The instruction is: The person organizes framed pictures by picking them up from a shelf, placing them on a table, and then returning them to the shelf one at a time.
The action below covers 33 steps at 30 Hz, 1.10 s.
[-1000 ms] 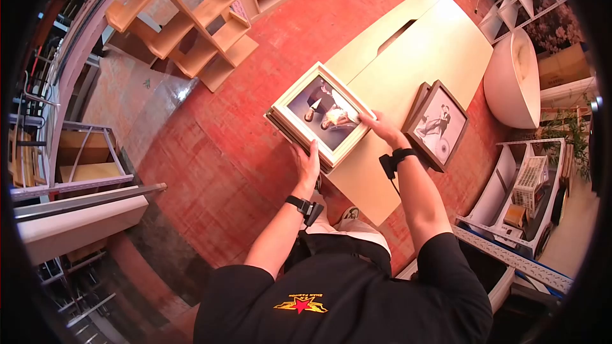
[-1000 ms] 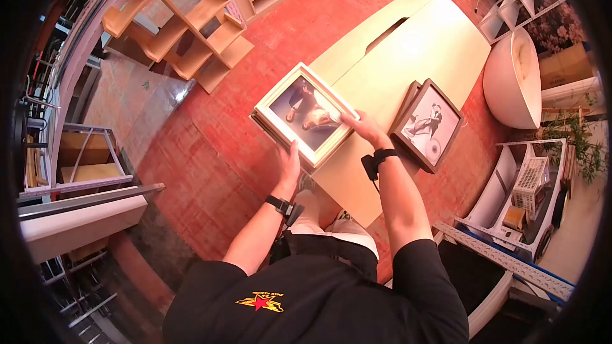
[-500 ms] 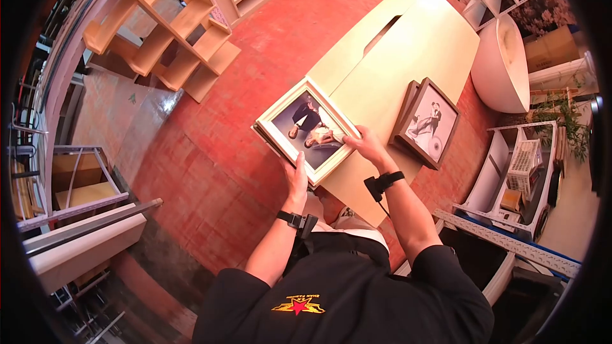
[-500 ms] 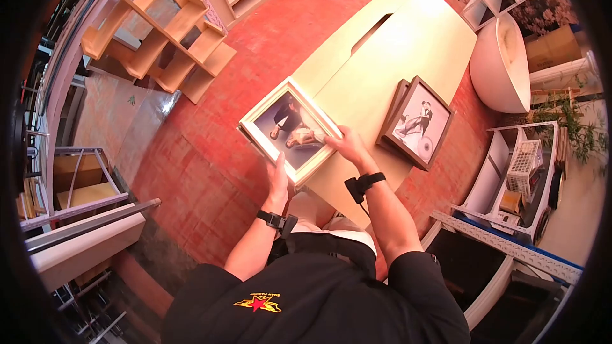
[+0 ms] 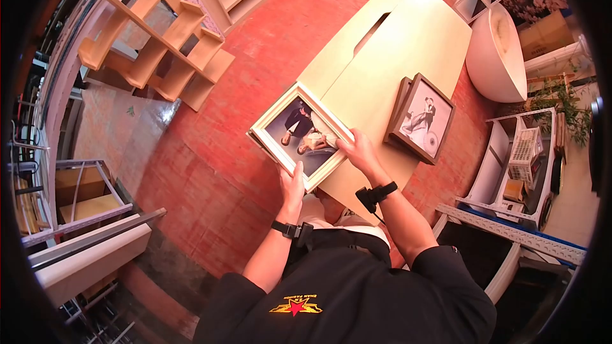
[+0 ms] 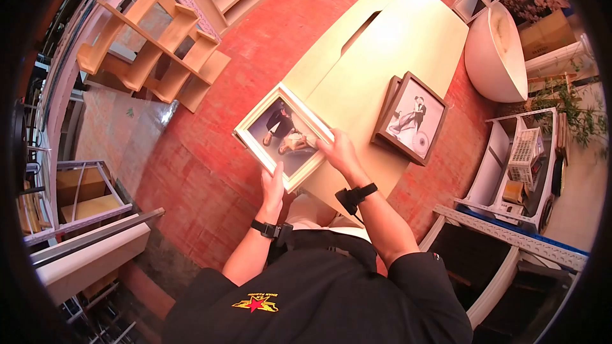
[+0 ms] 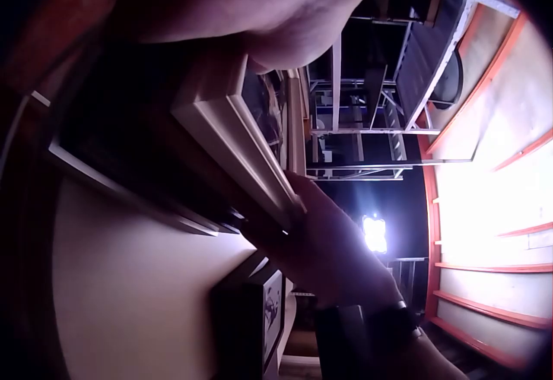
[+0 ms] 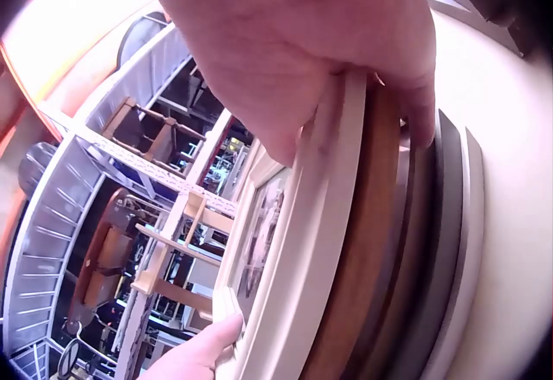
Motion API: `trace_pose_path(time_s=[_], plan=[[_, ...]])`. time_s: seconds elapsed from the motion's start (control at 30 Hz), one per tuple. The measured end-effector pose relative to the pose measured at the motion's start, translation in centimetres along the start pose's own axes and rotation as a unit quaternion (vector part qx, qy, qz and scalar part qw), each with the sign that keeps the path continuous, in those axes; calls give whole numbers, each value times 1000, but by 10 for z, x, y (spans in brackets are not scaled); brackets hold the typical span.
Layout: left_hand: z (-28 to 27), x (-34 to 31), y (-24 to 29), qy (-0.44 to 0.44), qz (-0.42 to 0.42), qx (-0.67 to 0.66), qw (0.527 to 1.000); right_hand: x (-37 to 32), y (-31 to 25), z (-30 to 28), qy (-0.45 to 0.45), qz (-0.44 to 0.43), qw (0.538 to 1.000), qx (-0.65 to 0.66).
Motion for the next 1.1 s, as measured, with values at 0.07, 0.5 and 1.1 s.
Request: trace_pose_path(time_s=[0.07,0.5,1.1], plan=[[-4,-3,12,6,23,-18,1000,-2,-1,-2,-23,30,999,19],[0,20,67,-44,48,-28,997,53,86,-54,117,233,878,401],[-42,9,21,-68,-67,89,991,123,204,2,73,317,921,212]])
Point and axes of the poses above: each hand's wrist, its own x-axis towards the middle knuckle, its own z-axis out of the palm, y = z × x, the point moved 10 cm from there along x, towards the middle knuckle, and after that the axes turned 13 degrees about y, right-handed, at the moved point
